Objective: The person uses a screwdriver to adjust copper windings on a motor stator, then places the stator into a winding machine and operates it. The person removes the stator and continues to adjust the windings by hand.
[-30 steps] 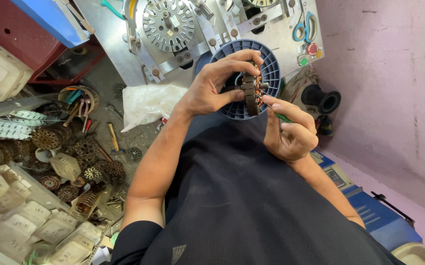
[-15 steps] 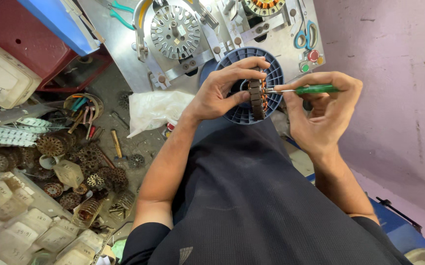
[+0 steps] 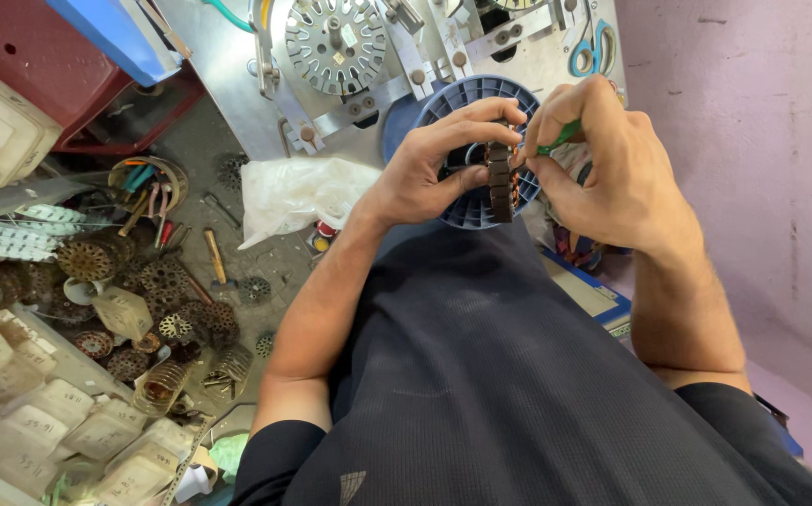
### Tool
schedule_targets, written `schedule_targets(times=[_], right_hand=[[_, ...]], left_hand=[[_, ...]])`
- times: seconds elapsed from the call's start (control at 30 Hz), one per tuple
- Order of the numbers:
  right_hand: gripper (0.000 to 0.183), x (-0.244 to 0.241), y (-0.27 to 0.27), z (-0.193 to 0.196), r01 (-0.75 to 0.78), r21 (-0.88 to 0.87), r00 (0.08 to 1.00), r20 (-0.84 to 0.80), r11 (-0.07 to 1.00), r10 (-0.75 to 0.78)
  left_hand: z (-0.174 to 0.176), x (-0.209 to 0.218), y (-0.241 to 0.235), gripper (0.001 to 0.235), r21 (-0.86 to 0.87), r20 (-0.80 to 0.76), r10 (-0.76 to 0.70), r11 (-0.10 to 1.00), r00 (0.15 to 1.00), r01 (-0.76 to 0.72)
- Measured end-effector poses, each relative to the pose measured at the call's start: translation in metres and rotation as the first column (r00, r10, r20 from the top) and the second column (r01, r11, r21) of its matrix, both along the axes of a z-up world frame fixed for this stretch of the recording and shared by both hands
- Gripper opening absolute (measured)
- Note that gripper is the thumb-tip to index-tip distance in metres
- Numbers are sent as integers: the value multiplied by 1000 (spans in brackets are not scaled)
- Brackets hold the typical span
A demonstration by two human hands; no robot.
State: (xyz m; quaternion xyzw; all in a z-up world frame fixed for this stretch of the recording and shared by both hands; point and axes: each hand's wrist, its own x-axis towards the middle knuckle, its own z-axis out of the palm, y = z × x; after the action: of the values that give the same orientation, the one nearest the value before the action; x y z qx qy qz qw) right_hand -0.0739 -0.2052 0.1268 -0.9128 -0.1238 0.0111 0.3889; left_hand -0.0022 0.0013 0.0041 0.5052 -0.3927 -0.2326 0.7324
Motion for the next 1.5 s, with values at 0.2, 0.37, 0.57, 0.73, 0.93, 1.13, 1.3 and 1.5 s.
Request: schedule_targets(times=[0.2,0.37,0.57,0.73,0.93,1.13,1.3,1.5], right_hand=[[40,-24,20,-9,76,-73,973,222,994,-58],[39,-30,23,-20,45,-66,928,371,997,-17],[36,-43,13,-23,82,137,884,447,987,-136],[30,-69,-8,-10,149,550,897,274,822,-346],[32,-73,-8,-5,-92,236,939,-303,967,163],[54,-62,8,-18,-303,237,788,-483,923,383],[52,-58,-1,-18,-353,193,766,-503,916,401],[41,-46,-30,-1,-384,263,772,-434,885,464]], left_hand=[[5,-1,2,47,46,-9,29,999,1000,-28],[9,-1,2,49,44,15,53,998,998,-54],[7,-22,39,39,134,247,505,827,827,-546],[-8,-63,105,13,585,254,687,451,680,-674],[-63,-100,118,10,836,459,301,171,836,-521],[-92,-120,105,18,712,500,637,84,587,-697],[-109,-108,99,30,730,557,604,-30,570,-683],[-112,-95,85,22,843,482,645,-156,593,-515]])
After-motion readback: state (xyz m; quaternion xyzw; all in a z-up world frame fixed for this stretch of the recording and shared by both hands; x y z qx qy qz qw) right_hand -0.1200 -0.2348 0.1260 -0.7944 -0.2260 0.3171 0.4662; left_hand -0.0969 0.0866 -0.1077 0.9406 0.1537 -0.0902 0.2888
